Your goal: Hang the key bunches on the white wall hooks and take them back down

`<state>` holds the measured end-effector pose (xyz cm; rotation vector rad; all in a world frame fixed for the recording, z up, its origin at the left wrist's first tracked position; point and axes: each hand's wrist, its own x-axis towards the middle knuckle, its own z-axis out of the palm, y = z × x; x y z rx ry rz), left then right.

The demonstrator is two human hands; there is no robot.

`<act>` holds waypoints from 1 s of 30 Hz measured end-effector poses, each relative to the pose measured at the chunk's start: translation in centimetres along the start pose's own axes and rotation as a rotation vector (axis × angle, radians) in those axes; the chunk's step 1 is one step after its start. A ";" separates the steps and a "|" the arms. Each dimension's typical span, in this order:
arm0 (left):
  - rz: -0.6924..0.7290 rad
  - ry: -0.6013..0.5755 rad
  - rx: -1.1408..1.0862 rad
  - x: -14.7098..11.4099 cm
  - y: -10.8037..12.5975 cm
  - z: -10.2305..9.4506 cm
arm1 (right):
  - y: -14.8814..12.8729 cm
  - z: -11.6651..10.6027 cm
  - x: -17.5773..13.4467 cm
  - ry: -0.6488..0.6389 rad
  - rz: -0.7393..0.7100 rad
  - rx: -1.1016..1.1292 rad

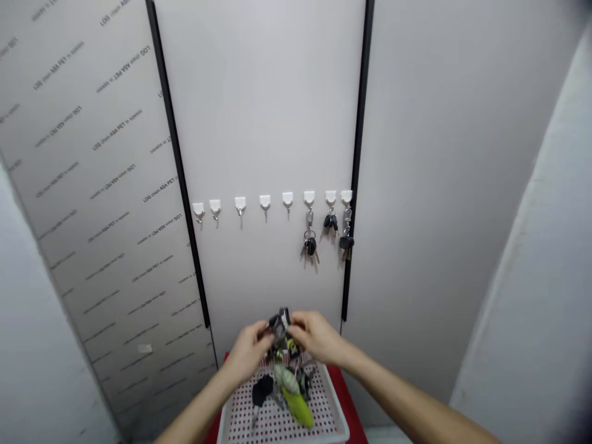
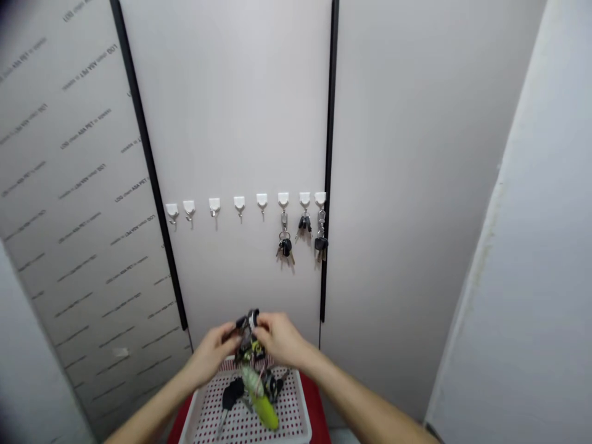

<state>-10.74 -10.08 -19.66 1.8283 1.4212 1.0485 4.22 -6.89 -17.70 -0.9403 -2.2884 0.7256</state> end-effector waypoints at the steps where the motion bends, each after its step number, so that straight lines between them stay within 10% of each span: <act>1: -0.032 -0.027 0.026 -0.8 -0.9 0.6 | 0.7 0.7 -0.7 -0.018 0.016 -0.003; 9: -0.131 -0.129 0.259 -1.8 -2.5 1.5 | 3.4 -1.0 -1.7 -0.061 0.124 -0.043; 16: 0.097 0.213 0.175 8.2 6.6 0.4 | 0.2 -12.8 4.2 0.920 0.112 -0.274; 24: 0.073 0.385 0.100 15.7 11.2 2.1 | 0.0 -16.1 6.7 0.918 0.105 -0.395; 30: 0.333 0.474 -0.294 16.3 15.7 -1.5 | -3.1 -19.2 7.6 0.893 -0.032 -0.198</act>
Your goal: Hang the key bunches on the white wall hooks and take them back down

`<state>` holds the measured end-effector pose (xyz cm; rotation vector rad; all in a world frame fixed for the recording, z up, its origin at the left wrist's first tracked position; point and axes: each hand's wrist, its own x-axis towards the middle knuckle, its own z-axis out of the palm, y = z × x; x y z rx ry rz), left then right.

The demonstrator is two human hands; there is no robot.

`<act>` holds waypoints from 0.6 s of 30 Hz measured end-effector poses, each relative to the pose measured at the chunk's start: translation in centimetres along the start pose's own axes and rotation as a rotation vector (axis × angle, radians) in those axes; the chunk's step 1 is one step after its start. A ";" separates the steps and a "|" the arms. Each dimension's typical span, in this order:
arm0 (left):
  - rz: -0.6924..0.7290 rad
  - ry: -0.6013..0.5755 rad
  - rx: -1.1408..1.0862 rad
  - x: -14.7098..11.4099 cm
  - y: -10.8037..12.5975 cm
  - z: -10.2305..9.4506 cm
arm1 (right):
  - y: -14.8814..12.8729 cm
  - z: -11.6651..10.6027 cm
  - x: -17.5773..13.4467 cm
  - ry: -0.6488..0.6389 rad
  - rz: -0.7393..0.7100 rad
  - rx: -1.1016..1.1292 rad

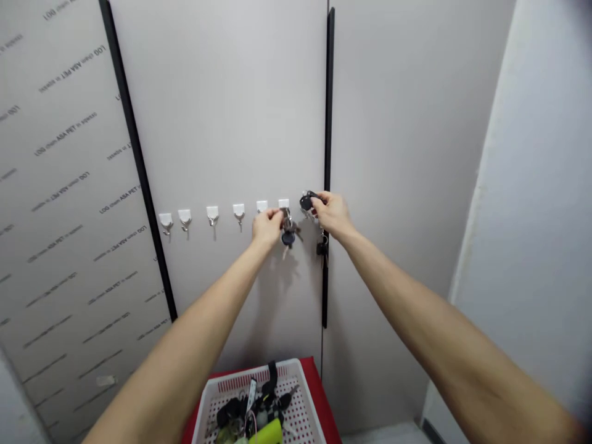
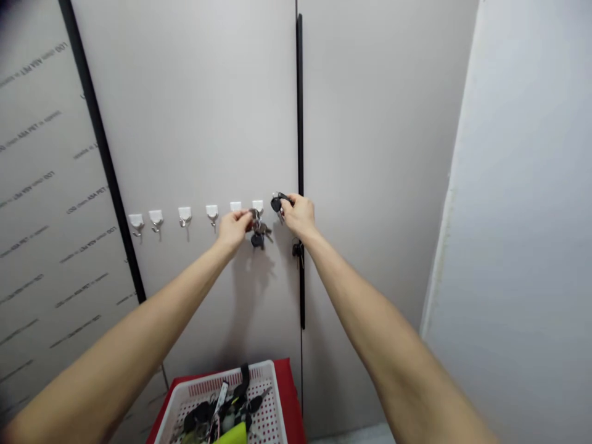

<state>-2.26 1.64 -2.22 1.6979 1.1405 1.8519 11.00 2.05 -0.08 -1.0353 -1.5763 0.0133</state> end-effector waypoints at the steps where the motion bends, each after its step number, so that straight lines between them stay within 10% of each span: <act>1: 0.018 0.018 -0.079 0.4 0.9 -0.4 | -0.5 0.0 0.1 -0.057 -0.008 0.042; 5: 0.000 -0.064 -0.169 -1.2 1.9 -2.2 | -1.2 0.2 -3.3 -0.376 -0.083 0.021; 11: -0.287 -0.142 -0.141 -6.9 -2.8 -3.5 | 2.4 2.9 -14.6 -0.848 -0.078 -0.002; 18: -0.233 -0.122 -0.247 -3.1 0.1 -1.1 | 3.9 3.6 -14.5 -0.756 0.104 0.015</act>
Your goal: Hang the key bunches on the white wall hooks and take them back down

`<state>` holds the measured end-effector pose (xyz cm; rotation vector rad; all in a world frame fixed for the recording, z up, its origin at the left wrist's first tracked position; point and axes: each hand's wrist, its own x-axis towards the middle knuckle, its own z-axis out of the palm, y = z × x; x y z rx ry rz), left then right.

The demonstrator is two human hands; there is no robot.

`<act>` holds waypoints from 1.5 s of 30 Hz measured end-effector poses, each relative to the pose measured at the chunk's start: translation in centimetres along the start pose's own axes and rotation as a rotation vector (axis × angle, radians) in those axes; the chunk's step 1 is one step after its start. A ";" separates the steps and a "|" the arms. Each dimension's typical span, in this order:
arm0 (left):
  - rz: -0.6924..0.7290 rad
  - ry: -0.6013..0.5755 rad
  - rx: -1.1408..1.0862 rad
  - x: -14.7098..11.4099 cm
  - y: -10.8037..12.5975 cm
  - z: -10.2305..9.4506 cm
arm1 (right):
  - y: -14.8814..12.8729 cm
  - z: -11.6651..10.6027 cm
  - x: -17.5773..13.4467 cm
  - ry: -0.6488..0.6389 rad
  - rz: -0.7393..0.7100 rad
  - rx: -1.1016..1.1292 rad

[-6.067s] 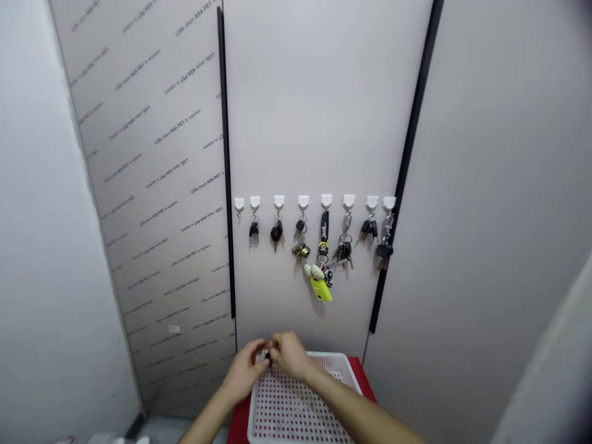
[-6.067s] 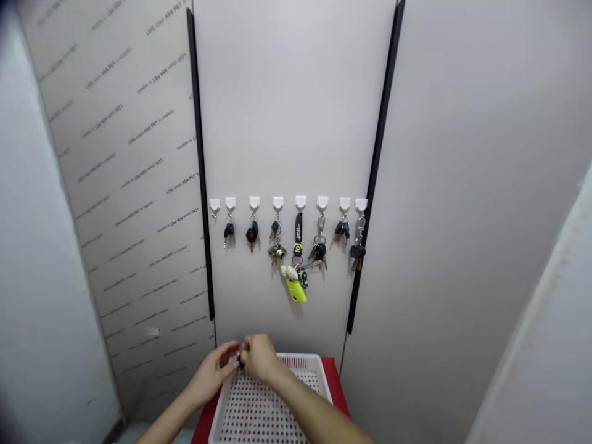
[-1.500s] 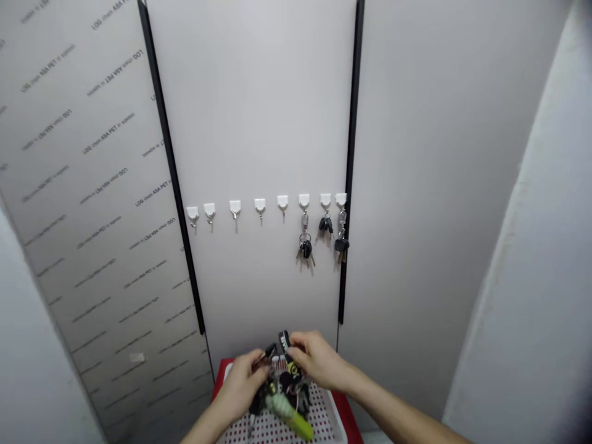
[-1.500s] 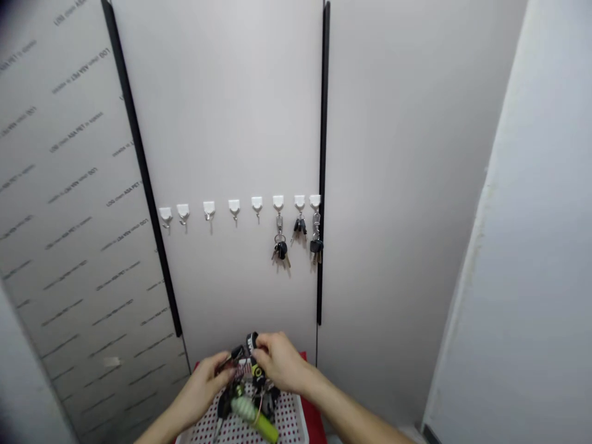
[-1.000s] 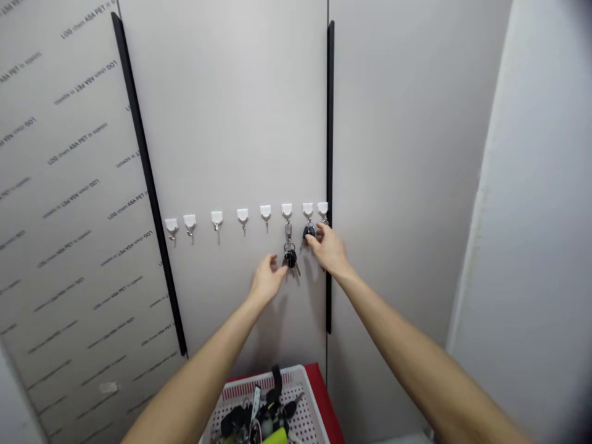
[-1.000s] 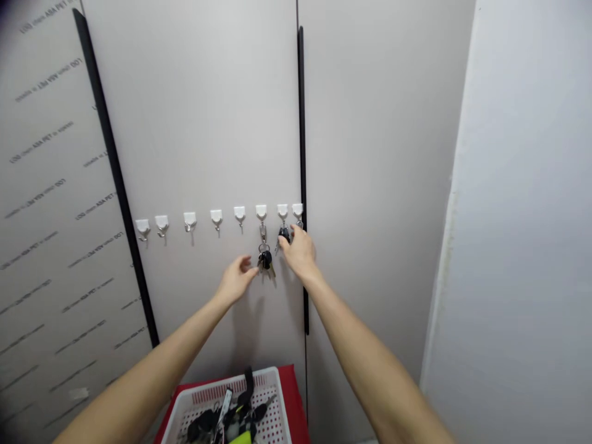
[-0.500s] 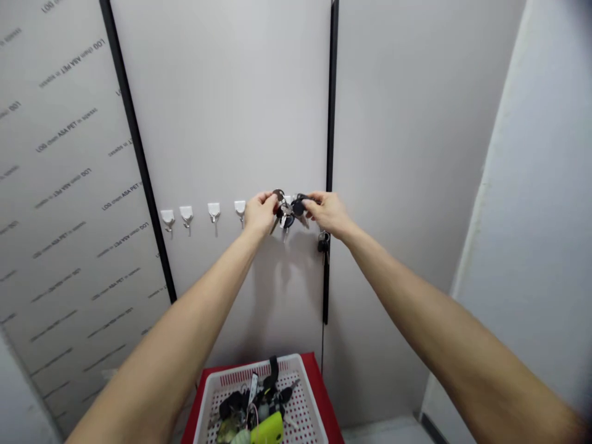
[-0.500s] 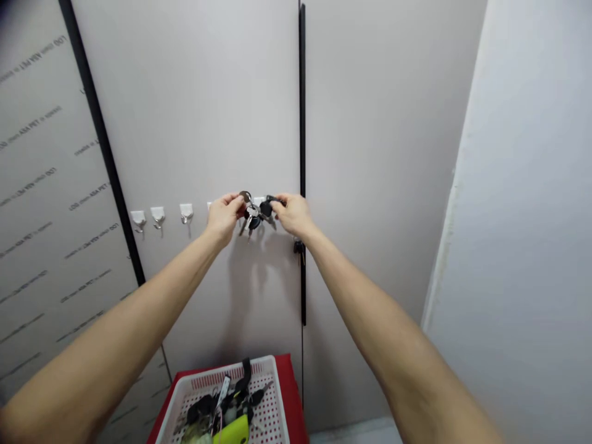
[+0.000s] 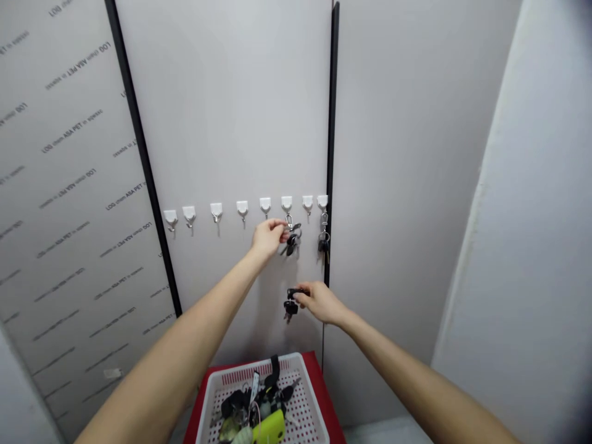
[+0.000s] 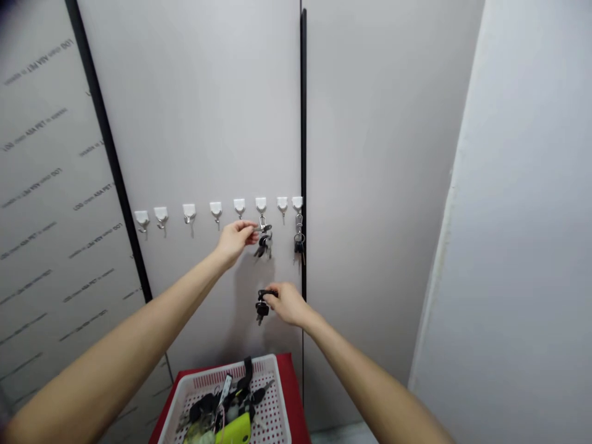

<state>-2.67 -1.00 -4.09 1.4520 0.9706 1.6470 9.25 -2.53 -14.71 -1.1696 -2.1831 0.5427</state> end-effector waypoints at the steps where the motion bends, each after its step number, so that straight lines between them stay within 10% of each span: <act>1: 0.044 -0.006 -0.021 0.6 1.2 0.5 | -0.1 -0.3 0.1 -0.036 -0.012 0.010; 8: 0.263 0.251 -0.075 4.9 7.3 0.7 | 2.4 4.6 -3.6 -0.374 -0.074 -0.291; 17: 0.052 0.148 0.543 6.5 4.1 -1.5 | 3.7 6.6 -5.8 -0.493 -0.010 -0.413; 26: 0.197 0.351 0.038 6.5 6.5 -1.9 | 4.1 5.9 -5.8 -0.570 0.002 -0.318; 28: 0.222 0.354 -0.023 5.9 7.1 -3.0 | 4.0 4.1 -4.4 -0.382 0.006 -0.225; 32: 0.238 0.286 -0.027 2.5 6.0 -6.0 | 2.7 -2.5 0.3 0.503 0.130 -0.107; 34: 0.191 0.280 0.000 0.0 4.2 -7.5 | 1.9 -5.7 2.6 0.748 0.224 -0.153; 45: -0.291 0.293 0.191 -11.9 -9.3 -15.6 | 1.1 -8.2 5.6 0.825 0.306 -0.159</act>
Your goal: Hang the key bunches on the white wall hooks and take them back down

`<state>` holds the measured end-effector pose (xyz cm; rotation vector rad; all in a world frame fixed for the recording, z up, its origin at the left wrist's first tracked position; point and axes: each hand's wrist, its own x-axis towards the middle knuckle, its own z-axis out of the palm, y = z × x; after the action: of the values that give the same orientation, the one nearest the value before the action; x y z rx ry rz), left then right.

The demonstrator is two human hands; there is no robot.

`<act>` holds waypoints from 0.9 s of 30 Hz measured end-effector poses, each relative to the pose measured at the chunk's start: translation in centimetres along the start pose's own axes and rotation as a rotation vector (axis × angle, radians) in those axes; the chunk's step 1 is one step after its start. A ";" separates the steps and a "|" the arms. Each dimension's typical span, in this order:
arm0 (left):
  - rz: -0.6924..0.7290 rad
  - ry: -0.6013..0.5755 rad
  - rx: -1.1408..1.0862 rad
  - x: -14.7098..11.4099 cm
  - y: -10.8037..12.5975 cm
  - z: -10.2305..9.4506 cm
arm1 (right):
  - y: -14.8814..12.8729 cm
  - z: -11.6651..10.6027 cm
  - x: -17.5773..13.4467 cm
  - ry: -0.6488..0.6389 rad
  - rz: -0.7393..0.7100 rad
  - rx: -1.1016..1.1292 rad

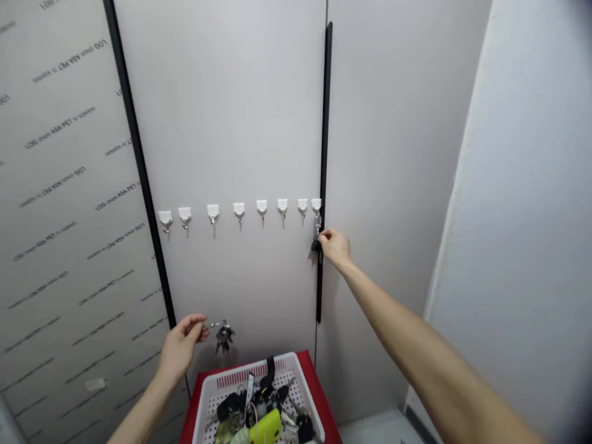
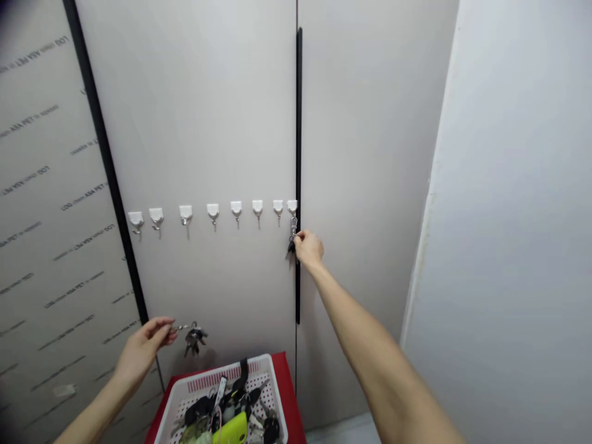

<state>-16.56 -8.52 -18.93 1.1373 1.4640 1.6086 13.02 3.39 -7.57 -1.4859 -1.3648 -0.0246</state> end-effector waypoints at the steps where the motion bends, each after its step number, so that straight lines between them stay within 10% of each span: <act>1: -0.027 -0.005 0.016 -0.2 -1.2 -0.6 | 0.0 -0.3 0.5 0.005 -0.007 0.089; 10: -0.029 -0.239 0.346 -3.5 -6.5 -2.0 | -4.8 -3.7 4.3 0.026 -0.020 0.661; 19: 0.005 -0.292 0.633 -4.7 -7.8 -2.4 | 0.3 2.4 -12.4 -0.890 -0.056 0.343; 27: 0.089 -0.469 0.718 -4.8 -7.9 -1.3 | 5.0 6.2 -19.7 -1.049 -0.109 0.288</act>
<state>-16.43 -12.30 -27.45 1.8414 1.7095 0.7611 6.18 -5.10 -25.79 -1.1810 -2.1413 0.9583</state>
